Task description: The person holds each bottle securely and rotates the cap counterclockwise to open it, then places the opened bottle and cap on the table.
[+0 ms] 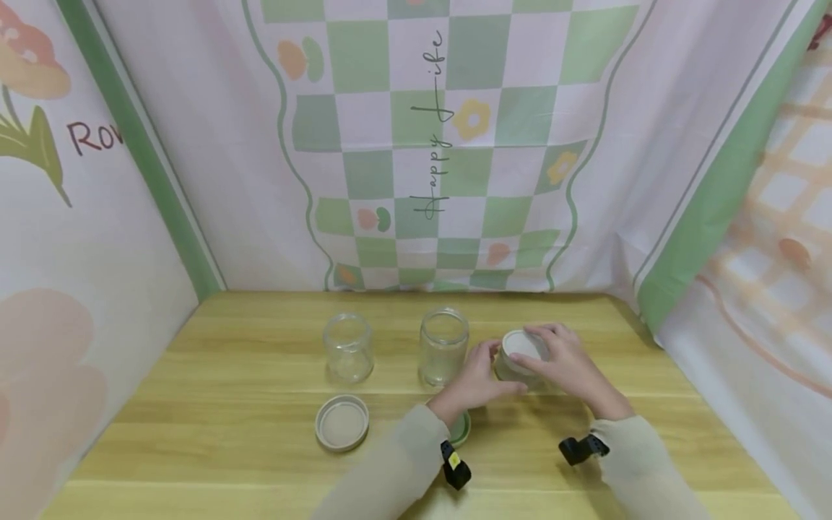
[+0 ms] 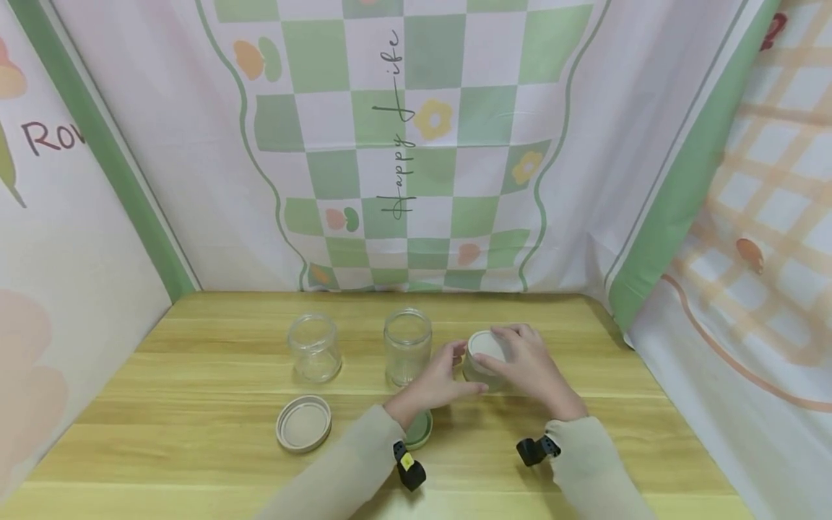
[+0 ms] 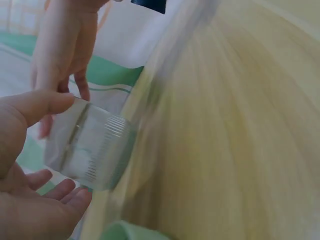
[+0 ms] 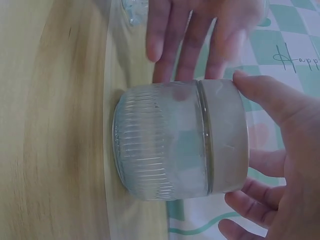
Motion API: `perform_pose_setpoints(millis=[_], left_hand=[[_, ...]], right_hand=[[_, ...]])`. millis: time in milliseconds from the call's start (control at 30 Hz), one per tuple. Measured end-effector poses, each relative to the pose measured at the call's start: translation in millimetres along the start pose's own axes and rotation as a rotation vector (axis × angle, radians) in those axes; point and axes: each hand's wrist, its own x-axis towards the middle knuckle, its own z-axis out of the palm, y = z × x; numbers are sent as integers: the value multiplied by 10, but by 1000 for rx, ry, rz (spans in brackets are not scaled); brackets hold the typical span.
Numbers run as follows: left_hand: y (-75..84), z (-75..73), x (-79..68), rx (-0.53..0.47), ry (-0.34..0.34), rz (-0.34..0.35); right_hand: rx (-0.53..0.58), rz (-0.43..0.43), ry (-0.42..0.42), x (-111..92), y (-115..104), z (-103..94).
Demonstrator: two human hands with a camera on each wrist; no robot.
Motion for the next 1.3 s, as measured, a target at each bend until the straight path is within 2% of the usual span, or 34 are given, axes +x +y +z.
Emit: perform_pose_setpoints(millis=[233, 500, 800, 1000, 1300], left_hand=[[-42, 98, 102, -83, 55, -104], [-57, 155, 165, -162, 107, -143], [-121, 258, 225, -215, 189, -134], [-92, 264, 207, -265, 203, -133], [-99, 265, 206, -276, 191, -130]], right_hand=[[-12, 20, 1, 11, 15, 12], [-39, 28, 1, 38, 25, 28], [-84, 29, 12, 63, -26, 37], [-93, 31, 13, 70, -50, 36], [-74, -30, 9, 75, -23, 22]])
